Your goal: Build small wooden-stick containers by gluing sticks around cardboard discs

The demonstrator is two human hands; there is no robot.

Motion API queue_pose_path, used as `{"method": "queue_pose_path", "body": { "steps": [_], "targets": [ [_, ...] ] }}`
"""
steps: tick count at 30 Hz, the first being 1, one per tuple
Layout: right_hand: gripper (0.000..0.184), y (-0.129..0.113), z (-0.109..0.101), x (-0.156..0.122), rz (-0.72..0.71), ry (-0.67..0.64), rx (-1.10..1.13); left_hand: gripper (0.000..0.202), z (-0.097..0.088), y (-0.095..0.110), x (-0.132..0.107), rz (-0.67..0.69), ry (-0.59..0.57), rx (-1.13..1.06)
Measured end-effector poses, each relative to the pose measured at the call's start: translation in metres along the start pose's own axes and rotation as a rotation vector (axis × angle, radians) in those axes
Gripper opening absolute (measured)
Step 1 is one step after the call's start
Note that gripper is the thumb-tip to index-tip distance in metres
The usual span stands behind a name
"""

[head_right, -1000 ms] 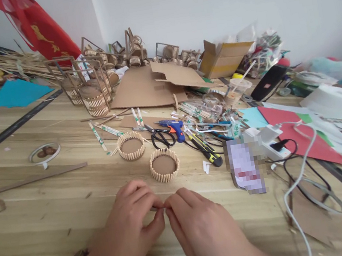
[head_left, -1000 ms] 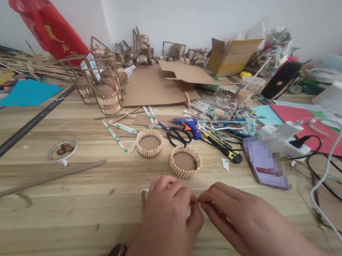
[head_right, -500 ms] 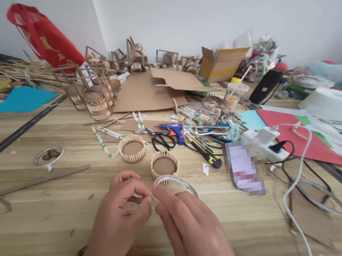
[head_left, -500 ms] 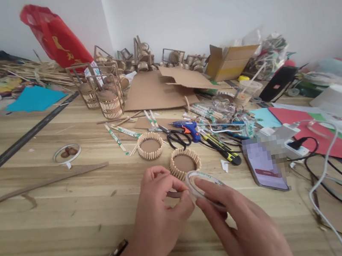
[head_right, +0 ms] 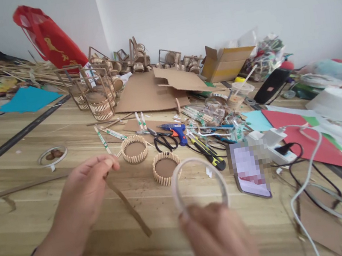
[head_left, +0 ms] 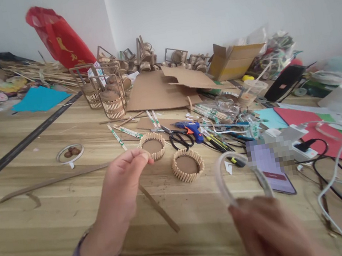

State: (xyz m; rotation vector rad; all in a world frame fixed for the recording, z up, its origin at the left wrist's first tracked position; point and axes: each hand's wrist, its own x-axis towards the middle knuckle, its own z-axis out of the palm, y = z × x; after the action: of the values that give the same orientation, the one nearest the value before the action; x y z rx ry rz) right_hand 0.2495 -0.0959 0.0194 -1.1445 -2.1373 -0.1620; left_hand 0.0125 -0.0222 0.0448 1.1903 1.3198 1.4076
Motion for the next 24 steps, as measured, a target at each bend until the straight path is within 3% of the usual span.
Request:
{"method": "queue_pose_path", "body": {
  "steps": [2,4,7,10,12,15,19,24],
  "targets": [
    [0.009,0.021,0.005,0.005,0.184,0.118,-0.134,0.019,-0.007,0.001,0.007,-0.003,-0.064,0.018],
    [0.009,0.045,0.017,0.008,0.245,0.120,-0.202,0.023,-0.010,0.003,0.009,-0.008,-0.123,0.034],
    [0.015,0.074,0.038,0.005,0.185,-0.027,-0.191,0.027,-0.008,0.005,0.007,-0.031,-0.223,0.027],
    [0.021,0.085,0.049,0.003,0.145,-0.187,-0.137,0.021,-0.006,0.006,0.005,-0.074,-0.352,0.015],
    [0.021,0.082,0.048,0.007,0.151,-0.219,-0.096,0.016,-0.004,0.005,0.003,-0.086,-0.426,0.006],
    [0.020,0.063,0.039,0.022,0.236,-0.129,0.006,0.017,-0.002,0.005,0.001,-0.099,-0.513,-0.021],
    [0.023,0.024,0.025,0.056,0.420,-0.182,0.423,0.023,0.004,0.007,-0.003,-0.124,-0.611,-0.028],
    [0.031,-0.003,0.028,0.085,0.499,-0.271,0.811,0.030,0.010,0.009,-0.007,-0.168,-0.631,-0.015]
  ]
}}
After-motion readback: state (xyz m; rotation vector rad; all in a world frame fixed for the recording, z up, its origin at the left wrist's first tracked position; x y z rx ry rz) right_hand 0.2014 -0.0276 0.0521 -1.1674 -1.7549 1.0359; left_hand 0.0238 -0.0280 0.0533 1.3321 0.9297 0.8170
